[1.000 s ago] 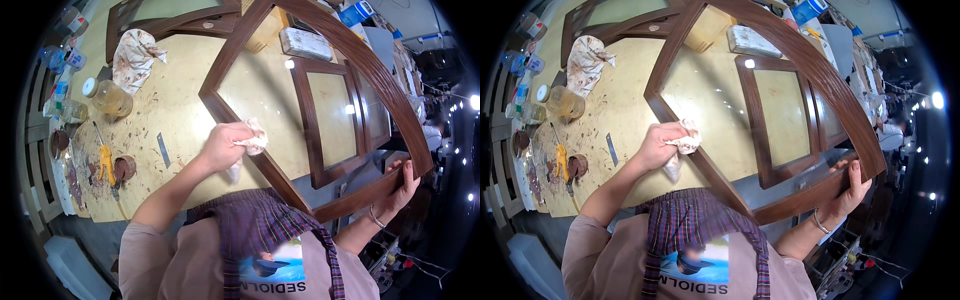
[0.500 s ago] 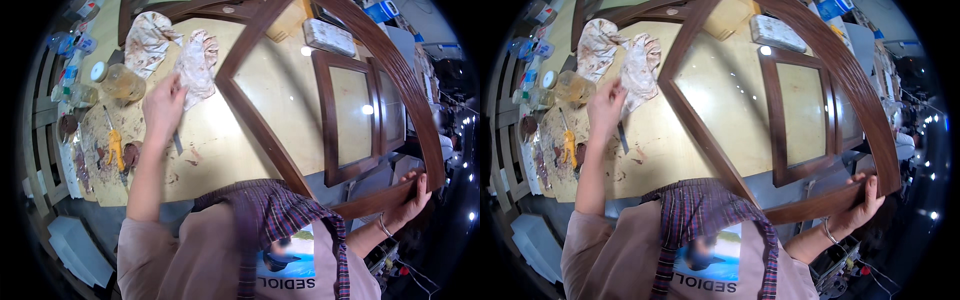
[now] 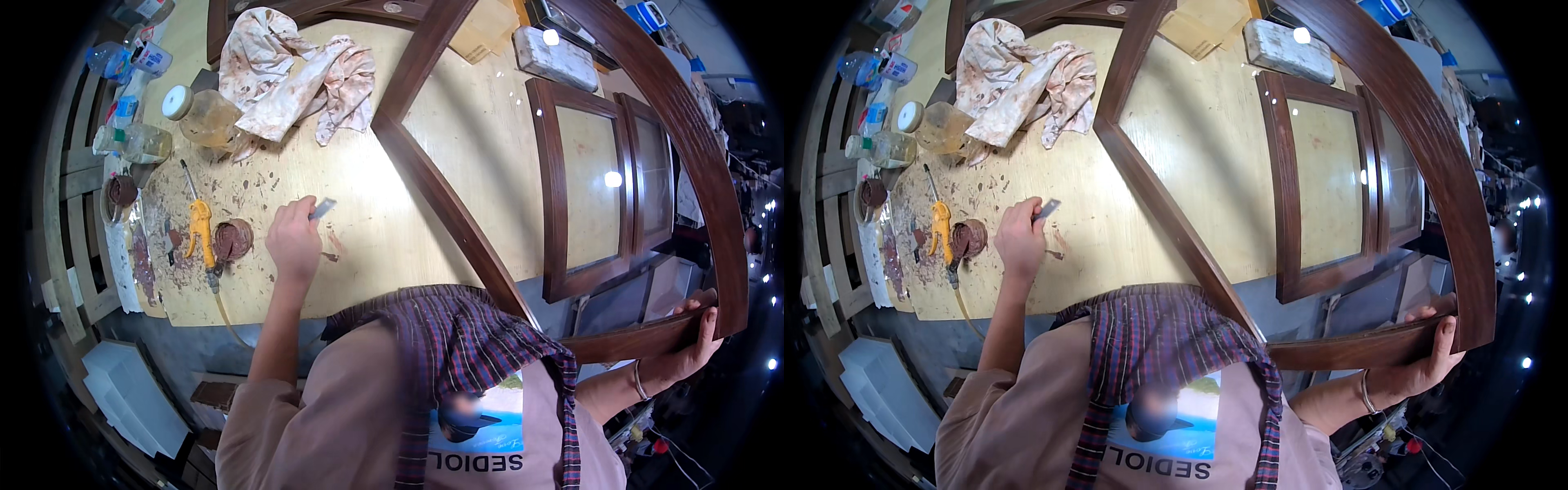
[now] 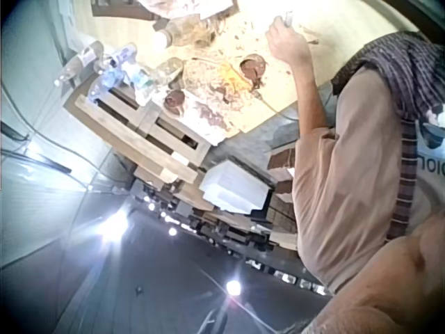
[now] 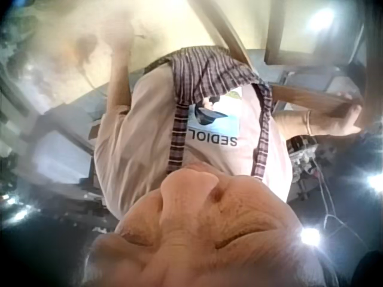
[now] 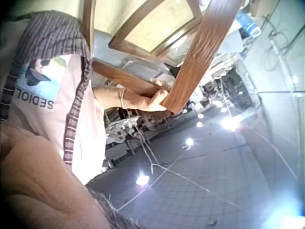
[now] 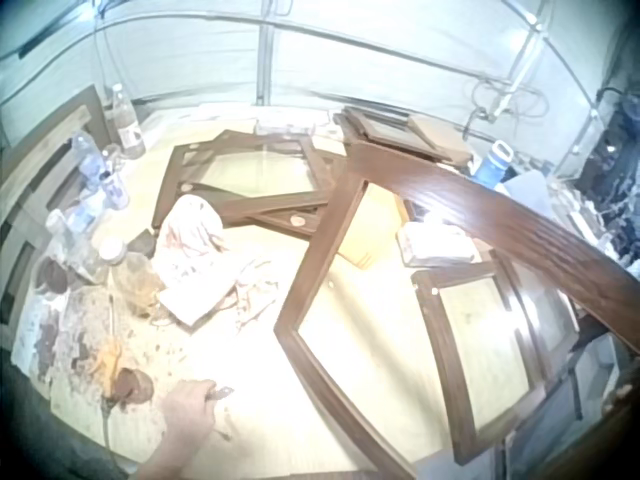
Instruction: The person removes residue from the edges of glass panels inside wooden frames using a hand-held scraper and a cloth.
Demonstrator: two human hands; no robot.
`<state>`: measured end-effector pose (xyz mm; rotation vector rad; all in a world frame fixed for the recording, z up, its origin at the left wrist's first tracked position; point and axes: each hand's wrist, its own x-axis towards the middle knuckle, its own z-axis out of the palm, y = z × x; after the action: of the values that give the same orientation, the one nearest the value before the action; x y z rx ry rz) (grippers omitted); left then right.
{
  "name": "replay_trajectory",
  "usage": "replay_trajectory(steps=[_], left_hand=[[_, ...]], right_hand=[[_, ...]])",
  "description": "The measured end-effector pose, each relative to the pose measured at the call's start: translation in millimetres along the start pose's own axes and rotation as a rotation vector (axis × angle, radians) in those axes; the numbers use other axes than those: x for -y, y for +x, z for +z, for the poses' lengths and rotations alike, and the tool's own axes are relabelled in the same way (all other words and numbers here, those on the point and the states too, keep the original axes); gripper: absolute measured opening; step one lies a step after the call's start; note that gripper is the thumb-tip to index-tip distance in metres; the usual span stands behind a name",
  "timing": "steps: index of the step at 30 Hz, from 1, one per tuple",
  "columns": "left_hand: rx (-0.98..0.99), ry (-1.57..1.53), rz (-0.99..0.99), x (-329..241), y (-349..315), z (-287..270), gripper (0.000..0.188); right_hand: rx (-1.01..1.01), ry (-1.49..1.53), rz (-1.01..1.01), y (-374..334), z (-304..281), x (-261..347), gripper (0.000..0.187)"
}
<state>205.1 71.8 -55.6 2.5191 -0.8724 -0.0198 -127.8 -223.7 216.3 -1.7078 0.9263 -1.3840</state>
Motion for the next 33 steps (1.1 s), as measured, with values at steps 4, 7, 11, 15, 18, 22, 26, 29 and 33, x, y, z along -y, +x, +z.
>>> replay_trajectory(steps=[4, 7, 11, 15, 18, 22, 26, 29, 33], left_hand=[[0.113, -0.081, -0.023, -1.9, -10.7, -4.8, 0.030], [0.180, -0.074, 0.000, -7.6, -12.7, -6.1, 0.031], [0.184, -0.113, -0.036, -17.1, -17.0, -9.0, 0.030], [0.044, -0.057, 0.169, -20.9, -32.8, -11.1, 0.032], [0.077, -0.077, 0.273, -9.1, -69.2, -5.1, 0.033], [0.143, -0.158, 0.421, 0.9, -120.0, -17.8, 0.035], [0.190, -0.219, 0.424, 16.4, -150.7, -22.2, 0.037], [0.215, -0.169, 0.427, 27.1, -155.8, -27.7, 0.033], [0.100, -0.172, 0.302, 9.1, -122.7, -48.2, 0.020]], right_hand=[[0.001, 0.005, -0.017, -4.0, 2.5, 2.9, 0.033], [0.033, 0.009, -0.044, -4.1, 3.0, 5.1, 0.036], [-0.010, -0.007, -0.033, -7.4, 4.5, 7.5, 0.037], [0.025, -0.011, -0.035, -10.9, 2.3, 10.5, 0.037], [0.060, -0.008, -0.057, -13.2, 5.2, 10.1, 0.036], [0.075, -0.002, -0.049, -11.1, 6.7, 14.4, 0.035], [0.148, -0.016, -0.048, -11.5, 1.0, 13.2, 0.030], [0.134, 0.005, -0.056, -6.5, 0.4, 14.8, 0.035], [0.126, -0.044, -0.058, -7.8, -5.4, 14.1, 0.034]])
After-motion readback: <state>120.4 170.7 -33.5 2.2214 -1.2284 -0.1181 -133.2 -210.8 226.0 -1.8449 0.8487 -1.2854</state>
